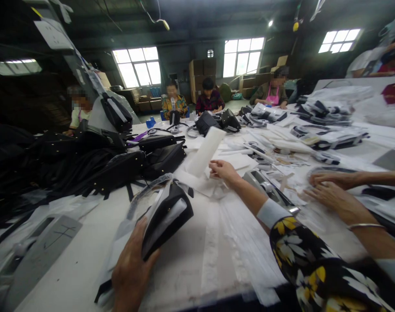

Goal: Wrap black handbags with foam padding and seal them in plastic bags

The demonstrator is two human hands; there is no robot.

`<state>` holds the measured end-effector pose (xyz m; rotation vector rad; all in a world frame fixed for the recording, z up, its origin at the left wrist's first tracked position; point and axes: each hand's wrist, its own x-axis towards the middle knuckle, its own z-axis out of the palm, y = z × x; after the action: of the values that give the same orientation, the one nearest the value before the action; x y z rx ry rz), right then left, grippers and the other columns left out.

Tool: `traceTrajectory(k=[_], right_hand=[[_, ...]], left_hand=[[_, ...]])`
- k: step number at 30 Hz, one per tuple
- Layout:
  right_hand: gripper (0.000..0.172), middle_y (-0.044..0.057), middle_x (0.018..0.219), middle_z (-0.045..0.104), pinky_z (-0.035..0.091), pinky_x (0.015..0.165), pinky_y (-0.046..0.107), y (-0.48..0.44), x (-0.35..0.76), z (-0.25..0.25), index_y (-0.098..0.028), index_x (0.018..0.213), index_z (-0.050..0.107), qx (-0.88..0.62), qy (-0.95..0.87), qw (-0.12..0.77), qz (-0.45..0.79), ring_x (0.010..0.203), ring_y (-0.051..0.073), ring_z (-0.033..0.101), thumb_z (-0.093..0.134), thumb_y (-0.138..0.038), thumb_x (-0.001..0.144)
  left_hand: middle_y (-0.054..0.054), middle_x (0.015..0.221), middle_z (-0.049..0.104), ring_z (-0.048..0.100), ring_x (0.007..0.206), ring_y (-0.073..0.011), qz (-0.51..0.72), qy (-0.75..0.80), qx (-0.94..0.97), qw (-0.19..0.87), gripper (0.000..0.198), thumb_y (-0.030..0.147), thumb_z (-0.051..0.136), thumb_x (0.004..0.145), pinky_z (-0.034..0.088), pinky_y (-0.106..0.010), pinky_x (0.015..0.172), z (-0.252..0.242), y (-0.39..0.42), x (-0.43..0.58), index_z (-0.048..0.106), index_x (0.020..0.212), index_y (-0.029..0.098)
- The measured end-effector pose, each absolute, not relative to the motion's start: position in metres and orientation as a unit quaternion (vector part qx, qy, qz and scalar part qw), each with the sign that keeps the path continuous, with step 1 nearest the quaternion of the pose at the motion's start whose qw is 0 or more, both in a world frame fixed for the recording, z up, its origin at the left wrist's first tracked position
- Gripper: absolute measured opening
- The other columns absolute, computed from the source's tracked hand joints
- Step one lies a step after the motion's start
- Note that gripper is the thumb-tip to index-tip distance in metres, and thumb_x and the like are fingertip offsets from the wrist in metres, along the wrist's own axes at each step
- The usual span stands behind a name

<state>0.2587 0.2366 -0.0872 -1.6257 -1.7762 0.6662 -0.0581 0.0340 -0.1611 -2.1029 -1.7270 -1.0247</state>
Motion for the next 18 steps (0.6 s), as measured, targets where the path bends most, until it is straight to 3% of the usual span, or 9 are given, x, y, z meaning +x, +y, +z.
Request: traceTrajectory(k=[3,6,9,11,13,15,18], right_hand=[[0.048,0.015,0.103,0.073,0.058,0.079,0.034,0.216,0.27,-0.08,-0.009,0.137,0.052,-0.618,-0.658,0.351,0.248,0.084,0.019,0.071,0.037,-0.037,0.101],[0.043,0.017,0.115,0.072,0.05,0.1,0.045,0.158,0.257,-0.112,-0.012,0.125,0.065,-0.608,-0.683,0.325,0.241,0.107,0.029,0.068,0.059,-0.037,0.09],[0.072,0.023,0.149,0.044,0.03,0.116,0.054,0.091,0.231,-0.164,-0.008,0.14,0.053,-0.595,-0.754,0.196,0.198,0.14,0.038,0.039,0.07,-0.047,0.082],[0.085,0.024,0.157,0.027,0.021,0.12,0.055,0.063,0.214,-0.189,-0.006,0.149,0.042,-0.559,-0.799,0.122,0.183,0.147,0.038,0.022,0.066,-0.056,0.084],[0.091,0.024,0.159,0.021,0.016,0.121,0.056,0.057,0.201,-0.198,-0.006,0.152,0.034,-0.499,-0.842,0.101,0.18,0.149,0.037,0.017,0.061,-0.062,0.086],[0.085,0.022,0.158,0.028,0.017,0.12,0.056,0.071,0.192,-0.194,-0.008,0.151,0.037,-0.428,-0.875,0.133,0.184,0.148,0.036,0.022,0.06,-0.06,0.088],[0.048,0.013,0.14,0.058,0.032,0.117,0.048,0.111,0.178,-0.178,-0.018,0.127,0.066,-0.379,-0.873,0.231,0.201,0.135,0.031,0.046,0.068,-0.042,0.086]], left_hand=[[-0.007,0.152,0.046,0.055,0.13,-0.0271,-0.351,-0.59,-0.718,0.112,0.069,0.026,0.053,0.095,0.05,-0.041,0.104,-0.159,0.033,-0.057,0.022,0.156,0.027],[-0.006,0.153,0.045,0.053,0.131,-0.0272,-0.35,-0.593,-0.717,0.106,0.07,0.025,0.054,0.094,0.049,-0.041,0.105,-0.158,0.033,-0.056,0.022,0.156,0.027],[-0.007,0.153,0.045,0.052,0.132,-0.0275,-0.348,-0.591,-0.72,0.105,0.072,0.026,0.056,0.094,0.048,-0.042,0.106,-0.159,0.034,-0.057,0.021,0.156,0.027],[-0.007,0.152,0.046,0.052,0.132,-0.0274,-0.348,-0.586,-0.724,0.107,0.073,0.026,0.058,0.093,0.047,-0.042,0.106,-0.16,0.034,-0.058,0.021,0.156,0.027],[-0.007,0.151,0.047,0.052,0.132,-0.0271,-0.35,-0.579,-0.729,0.106,0.073,0.024,0.058,0.092,0.047,-0.041,0.107,-0.16,0.034,-0.058,0.022,0.156,0.026],[-0.007,0.151,0.047,0.051,0.134,-0.0267,-0.351,-0.573,-0.734,0.102,0.073,0.021,0.059,0.092,0.046,-0.041,0.108,-0.16,0.033,-0.058,0.023,0.156,0.026],[-0.007,0.152,0.047,0.048,0.136,-0.0268,-0.342,-0.564,-0.745,0.098,0.074,0.018,0.06,0.09,0.044,-0.042,0.111,-0.16,0.033,-0.055,0.025,0.155,0.025]])
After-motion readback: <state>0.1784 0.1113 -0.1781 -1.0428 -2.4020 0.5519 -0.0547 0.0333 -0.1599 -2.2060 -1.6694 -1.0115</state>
